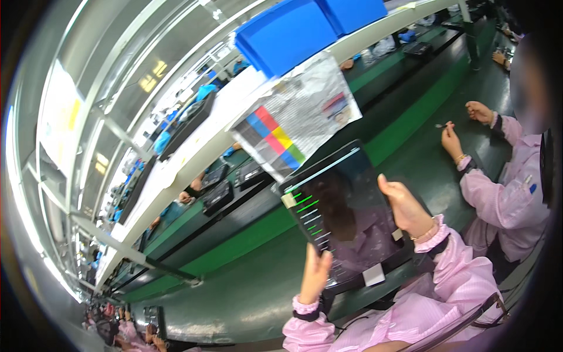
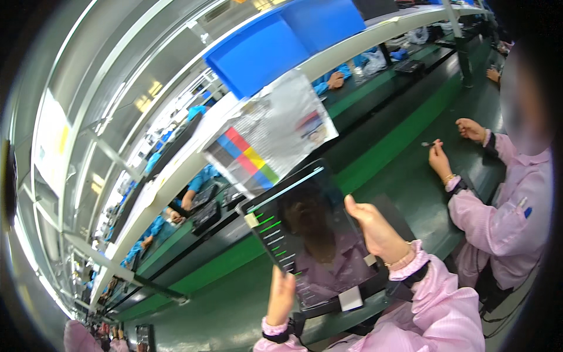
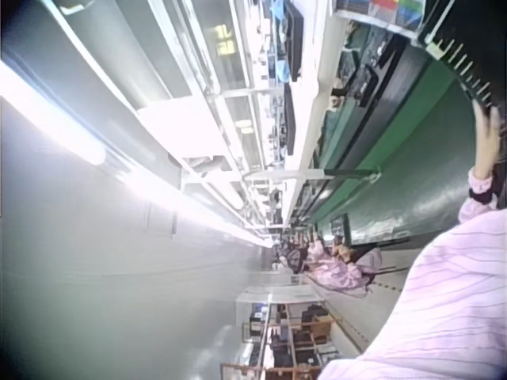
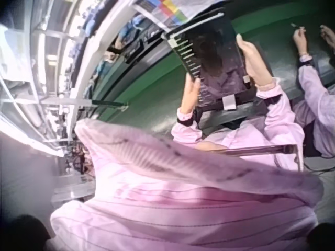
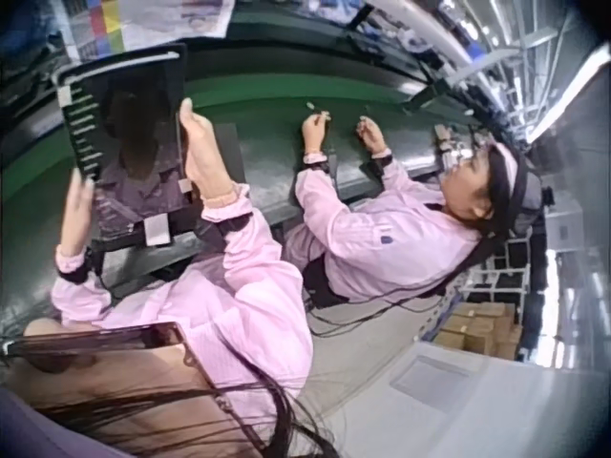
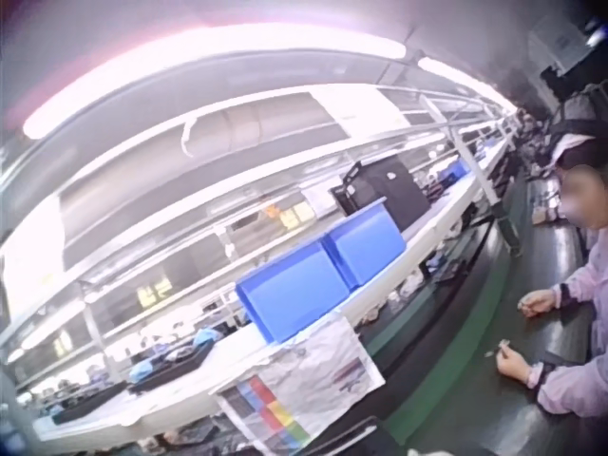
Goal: Testing and inspecting electronic tablets on a factory assembly line.
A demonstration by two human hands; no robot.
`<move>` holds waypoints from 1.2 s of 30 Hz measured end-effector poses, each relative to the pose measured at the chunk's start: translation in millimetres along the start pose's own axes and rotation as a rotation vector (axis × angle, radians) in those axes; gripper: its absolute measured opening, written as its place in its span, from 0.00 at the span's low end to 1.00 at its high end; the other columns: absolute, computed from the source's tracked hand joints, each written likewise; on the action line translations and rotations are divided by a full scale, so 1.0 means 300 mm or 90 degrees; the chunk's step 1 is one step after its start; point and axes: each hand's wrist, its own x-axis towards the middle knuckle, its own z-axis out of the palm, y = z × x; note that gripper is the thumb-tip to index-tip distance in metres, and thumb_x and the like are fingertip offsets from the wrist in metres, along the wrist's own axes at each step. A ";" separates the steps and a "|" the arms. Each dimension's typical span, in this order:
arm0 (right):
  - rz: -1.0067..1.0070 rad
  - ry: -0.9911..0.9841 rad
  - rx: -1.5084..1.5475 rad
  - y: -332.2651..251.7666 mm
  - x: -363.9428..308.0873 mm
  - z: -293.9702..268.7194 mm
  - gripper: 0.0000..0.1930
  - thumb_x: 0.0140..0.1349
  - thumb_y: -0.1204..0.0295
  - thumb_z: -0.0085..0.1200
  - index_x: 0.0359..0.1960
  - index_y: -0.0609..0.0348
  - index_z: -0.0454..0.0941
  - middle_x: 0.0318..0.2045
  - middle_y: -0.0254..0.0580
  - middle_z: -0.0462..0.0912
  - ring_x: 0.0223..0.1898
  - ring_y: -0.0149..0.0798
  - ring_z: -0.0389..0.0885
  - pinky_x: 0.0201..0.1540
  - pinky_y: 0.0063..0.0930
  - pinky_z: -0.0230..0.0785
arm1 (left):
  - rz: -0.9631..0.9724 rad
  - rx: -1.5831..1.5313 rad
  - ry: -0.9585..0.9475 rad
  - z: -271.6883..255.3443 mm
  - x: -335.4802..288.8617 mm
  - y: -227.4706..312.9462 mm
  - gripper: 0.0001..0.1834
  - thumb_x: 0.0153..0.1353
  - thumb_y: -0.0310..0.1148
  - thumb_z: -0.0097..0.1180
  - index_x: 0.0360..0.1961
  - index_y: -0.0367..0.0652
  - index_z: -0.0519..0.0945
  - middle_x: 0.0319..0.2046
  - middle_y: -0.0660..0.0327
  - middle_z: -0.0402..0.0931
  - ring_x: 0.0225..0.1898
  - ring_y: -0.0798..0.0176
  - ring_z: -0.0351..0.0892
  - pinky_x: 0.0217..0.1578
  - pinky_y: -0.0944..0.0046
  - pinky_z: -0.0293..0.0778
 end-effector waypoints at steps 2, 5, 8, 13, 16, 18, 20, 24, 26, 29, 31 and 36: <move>0.079 -0.014 0.041 -0.026 -0.006 0.022 0.16 0.68 0.57 0.47 0.30 0.55 0.78 0.32 0.24 0.78 0.37 0.17 0.72 0.43 0.19 0.64 | 0.132 0.027 -0.110 0.022 -0.041 -0.027 0.25 0.67 0.28 0.46 0.63 0.39 0.57 0.40 0.64 0.70 0.34 0.74 0.68 0.33 0.74 0.67; -0.044 -0.014 -0.034 -0.062 -0.023 0.048 0.18 0.69 0.56 0.45 0.37 0.59 0.78 0.38 0.27 0.78 0.41 0.18 0.71 0.49 0.20 0.62 | -0.060 -0.186 -0.152 0.041 -0.139 -0.047 0.26 0.66 0.26 0.46 0.62 0.36 0.54 0.34 0.59 0.72 0.29 0.69 0.75 0.28 0.70 0.73; -0.044 -0.076 -0.008 -0.083 -0.053 0.082 0.19 0.69 0.56 0.44 0.38 0.60 0.78 0.38 0.27 0.78 0.41 0.19 0.72 0.49 0.21 0.63 | -0.048 -0.147 -0.135 0.024 -0.191 -0.046 0.24 0.66 0.25 0.46 0.60 0.36 0.55 0.30 0.60 0.71 0.22 0.68 0.73 0.22 0.69 0.73; -0.035 -0.143 0.021 -0.104 -0.099 0.128 0.23 0.71 0.56 0.40 0.44 0.67 0.76 0.42 0.37 0.81 0.41 0.26 0.77 0.46 0.22 0.69 | -0.004 -0.162 -0.069 0.025 -0.246 -0.057 0.23 0.65 0.25 0.48 0.59 0.37 0.56 0.29 0.62 0.69 0.18 0.73 0.68 0.17 0.72 0.66; -0.038 -0.145 0.006 -0.113 -0.114 0.148 0.23 0.71 0.56 0.40 0.44 0.68 0.76 0.41 0.38 0.81 0.42 0.26 0.78 0.47 0.23 0.69 | 0.002 -0.172 -0.045 0.024 -0.265 -0.060 0.25 0.65 0.25 0.49 0.60 0.38 0.55 0.29 0.62 0.68 0.18 0.73 0.68 0.17 0.72 0.66; -0.011 -0.138 -0.003 -0.117 -0.124 0.158 0.23 0.71 0.56 0.39 0.44 0.68 0.76 0.41 0.38 0.81 0.41 0.26 0.78 0.47 0.23 0.69 | 0.011 -0.169 -0.060 0.020 -0.273 -0.057 0.25 0.65 0.25 0.48 0.60 0.38 0.55 0.29 0.62 0.69 0.18 0.73 0.67 0.17 0.72 0.65; -0.014 -0.137 0.001 -0.123 -0.124 0.163 0.23 0.71 0.56 0.39 0.44 0.68 0.76 0.41 0.38 0.81 0.41 0.27 0.78 0.47 0.23 0.69 | 0.017 -0.164 -0.063 0.017 -0.266 -0.054 0.26 0.65 0.24 0.48 0.61 0.38 0.54 0.29 0.62 0.69 0.18 0.73 0.67 0.17 0.72 0.65; -0.026 -0.147 -0.021 -0.126 -0.127 0.161 0.24 0.71 0.56 0.39 0.44 0.68 0.76 0.41 0.39 0.81 0.41 0.27 0.78 0.47 0.24 0.69 | 0.020 -0.144 -0.071 0.016 -0.274 -0.053 0.26 0.66 0.26 0.48 0.62 0.38 0.53 0.30 0.62 0.69 0.18 0.73 0.66 0.19 0.73 0.64; -0.027 -0.157 -0.017 -0.124 -0.124 0.159 0.24 0.71 0.56 0.39 0.44 0.68 0.76 0.41 0.39 0.81 0.41 0.27 0.78 0.47 0.24 0.70 | 0.016 -0.135 -0.074 0.015 -0.280 -0.052 0.27 0.66 0.27 0.47 0.63 0.38 0.52 0.30 0.62 0.68 0.19 0.73 0.66 0.19 0.73 0.64; -0.025 -0.171 -0.019 -0.121 -0.116 0.163 0.24 0.71 0.56 0.39 0.44 0.68 0.76 0.41 0.40 0.81 0.41 0.28 0.79 0.47 0.24 0.70 | 0.004 -0.137 -0.049 0.014 -0.284 -0.051 0.26 0.68 0.29 0.45 0.64 0.38 0.51 0.29 0.63 0.68 0.19 0.74 0.65 0.21 0.72 0.65; -0.047 -0.158 -0.014 -0.121 -0.114 0.168 0.23 0.71 0.56 0.39 0.44 0.67 0.76 0.41 0.39 0.81 0.41 0.28 0.79 0.47 0.24 0.70 | -0.006 -0.123 -0.040 0.011 -0.281 -0.050 0.26 0.69 0.30 0.42 0.64 0.38 0.50 0.26 0.65 0.67 0.19 0.74 0.64 0.23 0.72 0.66; 0.003 -0.165 -0.006 -0.127 -0.110 0.173 0.22 0.71 0.56 0.40 0.44 0.65 0.76 0.41 0.38 0.81 0.41 0.28 0.79 0.47 0.23 0.70 | 0.027 -0.113 -0.050 0.009 -0.276 -0.052 0.25 0.69 0.30 0.41 0.64 0.39 0.50 0.24 0.66 0.65 0.19 0.75 0.63 0.23 0.73 0.65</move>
